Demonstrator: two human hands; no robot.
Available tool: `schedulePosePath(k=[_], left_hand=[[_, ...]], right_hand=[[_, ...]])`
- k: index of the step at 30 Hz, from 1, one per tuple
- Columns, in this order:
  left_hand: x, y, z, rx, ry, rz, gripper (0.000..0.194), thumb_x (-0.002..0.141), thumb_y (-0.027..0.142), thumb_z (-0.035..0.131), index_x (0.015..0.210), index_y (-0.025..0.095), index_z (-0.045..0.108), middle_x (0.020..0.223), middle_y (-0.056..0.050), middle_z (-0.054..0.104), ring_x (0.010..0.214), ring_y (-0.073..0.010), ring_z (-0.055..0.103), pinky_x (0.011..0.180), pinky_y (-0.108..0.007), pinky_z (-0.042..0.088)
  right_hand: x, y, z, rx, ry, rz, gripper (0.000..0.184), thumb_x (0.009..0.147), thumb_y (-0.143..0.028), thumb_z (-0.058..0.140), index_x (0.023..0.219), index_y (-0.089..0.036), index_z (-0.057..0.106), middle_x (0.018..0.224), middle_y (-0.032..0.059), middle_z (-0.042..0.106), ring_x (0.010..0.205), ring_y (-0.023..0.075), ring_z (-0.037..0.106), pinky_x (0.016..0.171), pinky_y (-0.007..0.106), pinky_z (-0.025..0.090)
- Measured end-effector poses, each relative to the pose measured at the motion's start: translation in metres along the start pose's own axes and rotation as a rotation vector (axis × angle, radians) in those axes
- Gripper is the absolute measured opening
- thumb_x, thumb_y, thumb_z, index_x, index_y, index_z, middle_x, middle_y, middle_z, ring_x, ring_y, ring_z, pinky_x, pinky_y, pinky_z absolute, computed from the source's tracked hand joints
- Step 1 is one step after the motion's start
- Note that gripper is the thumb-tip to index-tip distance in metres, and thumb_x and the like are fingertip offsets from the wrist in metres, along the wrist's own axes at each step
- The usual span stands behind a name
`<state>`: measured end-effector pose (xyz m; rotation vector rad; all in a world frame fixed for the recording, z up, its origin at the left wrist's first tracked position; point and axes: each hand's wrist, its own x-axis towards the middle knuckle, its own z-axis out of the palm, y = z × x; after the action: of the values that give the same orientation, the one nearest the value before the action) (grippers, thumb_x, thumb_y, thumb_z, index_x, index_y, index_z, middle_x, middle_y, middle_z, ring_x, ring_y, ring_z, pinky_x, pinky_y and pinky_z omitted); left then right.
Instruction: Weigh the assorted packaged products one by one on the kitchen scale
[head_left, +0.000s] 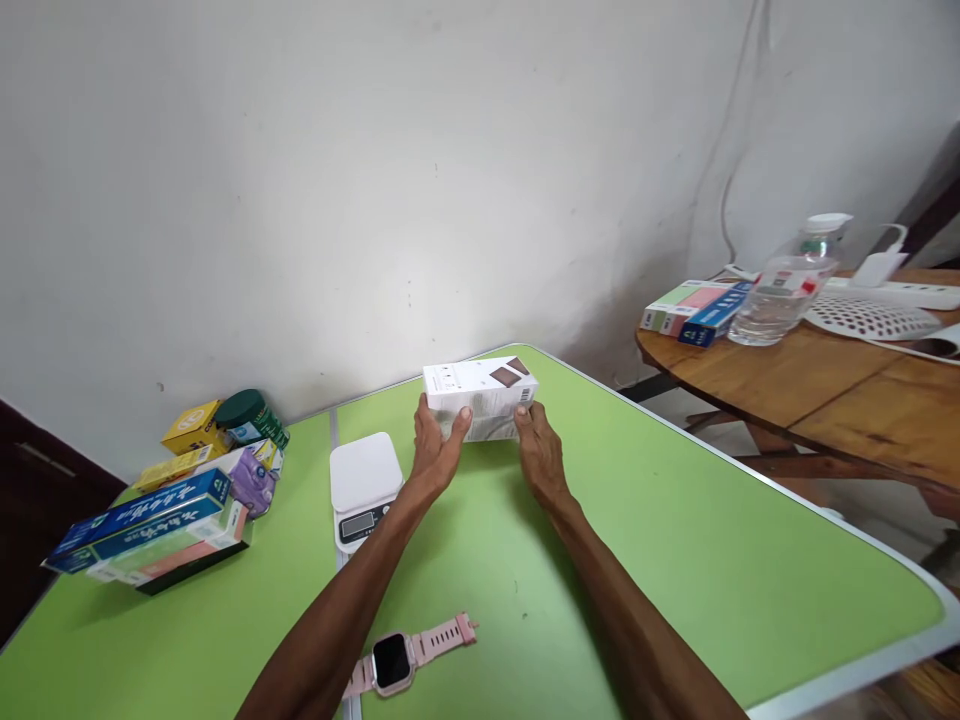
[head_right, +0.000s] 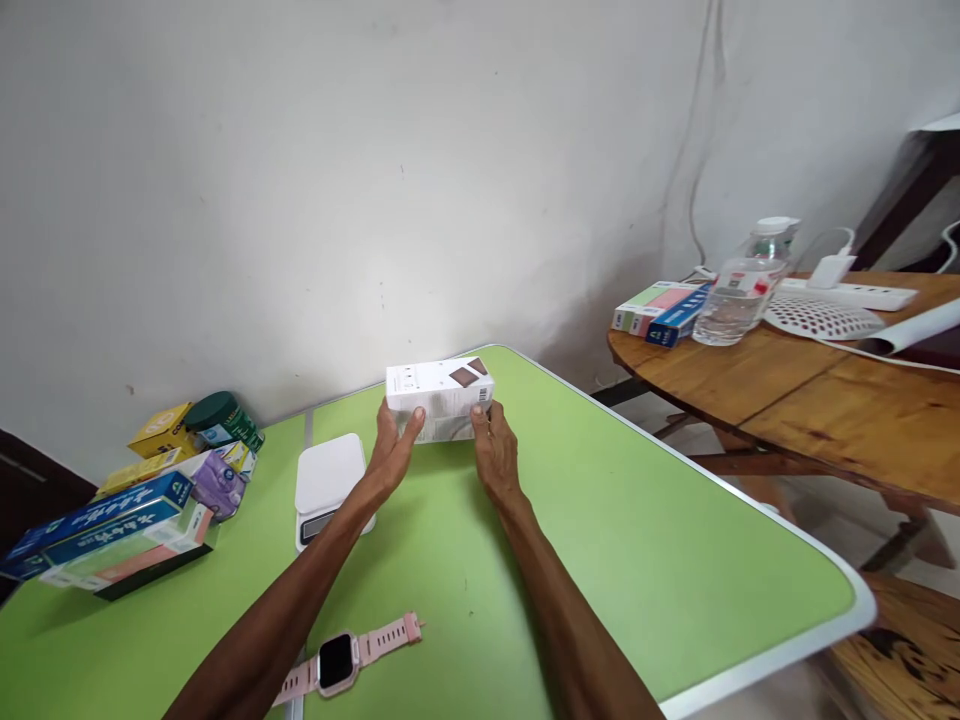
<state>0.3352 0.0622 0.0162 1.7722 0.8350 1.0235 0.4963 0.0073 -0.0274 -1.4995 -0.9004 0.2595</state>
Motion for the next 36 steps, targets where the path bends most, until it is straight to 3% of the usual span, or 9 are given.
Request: schedulePosePath(k=[6,11,14,19,22,25,30,36], left_hand=[[-0.066,0.029,-0.083,0.164,0.24,0.018,0.088,0.094,0.065,0.062,0.164,0.025,0.026,0.167,-0.018,0.037,0.154,-0.0338,0.039,0.125,-0.053,0.035],[-0.1,0.016,-0.136,0.223,0.365,-0.022,0.076,0.097,0.064,0.058,0.158,0.024,0.037,0.161,-0.016,0.045,0.149,-0.0324,0.045,0.125,-0.052,0.034],[-0.107,-0.003,-0.148,0.215,0.383,-0.055,0.074,0.097,0.064,0.057,0.157,0.023,0.038,0.159,-0.017,0.047,0.148,-0.0327,0.046,0.124,-0.053,0.035],[-0.112,-0.026,-0.149,0.24,0.375,-0.031,0.081,0.098,0.064,0.057,0.162,0.022,0.031,0.165,-0.018,0.039,0.154,-0.0321,0.039,0.128,-0.052,0.029],[-0.119,-0.044,-0.156,0.162,0.414,-0.05,0.083,0.099,0.069,0.05,0.165,0.024,0.027,0.171,-0.017,0.031,0.159,-0.0309,0.033,0.131,-0.05,0.025],[-0.125,-0.073,-0.174,0.006,0.5,-0.16,0.088,0.097,0.078,0.042,0.164,0.021,0.031,0.168,-0.019,0.038,0.155,-0.033,0.041,0.129,-0.055,0.029],[-0.128,-0.112,-0.203,-0.294,0.559,-0.325,0.1,0.087,0.088,0.046,0.149,0.01,0.052,0.151,-0.027,0.057,0.139,-0.0365,0.06,0.122,-0.055,0.042],[-0.132,-0.114,-0.201,-0.241,0.542,-0.28,0.092,0.09,0.085,0.048,0.143,0.011,0.058,0.149,-0.024,0.06,0.135,-0.0335,0.064,0.121,-0.053,0.044]], right_hand=[[-0.05,-0.055,0.035,0.183,-0.238,-0.262,0.05,0.104,-0.062,0.041,0.133,-0.024,0.056,0.127,0.0128,0.07,0.11,0.0294,0.067,0.093,0.043,0.054],[-0.082,-0.062,0.074,0.288,-0.441,-0.328,0.051,0.107,-0.055,0.044,0.147,-0.025,0.051,0.148,0.0145,0.062,0.129,0.0295,0.062,0.107,0.047,0.052],[-0.089,-0.056,0.088,0.291,-0.513,-0.302,0.057,0.107,-0.055,0.043,0.154,-0.024,0.047,0.153,0.0149,0.059,0.137,0.0296,0.059,0.112,0.049,0.049],[-0.092,-0.049,0.093,0.298,-0.542,-0.222,0.064,0.105,-0.06,0.045,0.159,-0.026,0.044,0.162,0.012,0.051,0.148,0.0292,0.05,0.122,0.05,0.041],[-0.09,-0.037,0.09,0.315,-0.471,-0.05,0.07,0.103,-0.067,0.043,0.159,-0.024,0.045,0.164,0.013,0.049,0.148,0.0303,0.05,0.123,0.053,0.039],[-0.083,-0.017,0.086,0.22,-0.36,0.062,0.078,0.098,-0.075,0.042,0.149,-0.018,0.056,0.156,0.0188,0.056,0.144,0.0345,0.053,0.122,0.058,0.039],[-0.076,0.003,0.082,-0.021,-0.321,0.029,0.081,0.091,-0.081,0.045,0.128,-0.012,0.067,0.135,0.0249,0.068,0.123,0.0382,0.065,0.107,0.059,0.051],[-0.078,0.004,0.085,-0.071,-0.31,0.005,0.075,0.092,-0.076,0.048,0.125,-0.013,0.068,0.133,0.0243,0.07,0.12,0.0366,0.067,0.104,0.057,0.052]])
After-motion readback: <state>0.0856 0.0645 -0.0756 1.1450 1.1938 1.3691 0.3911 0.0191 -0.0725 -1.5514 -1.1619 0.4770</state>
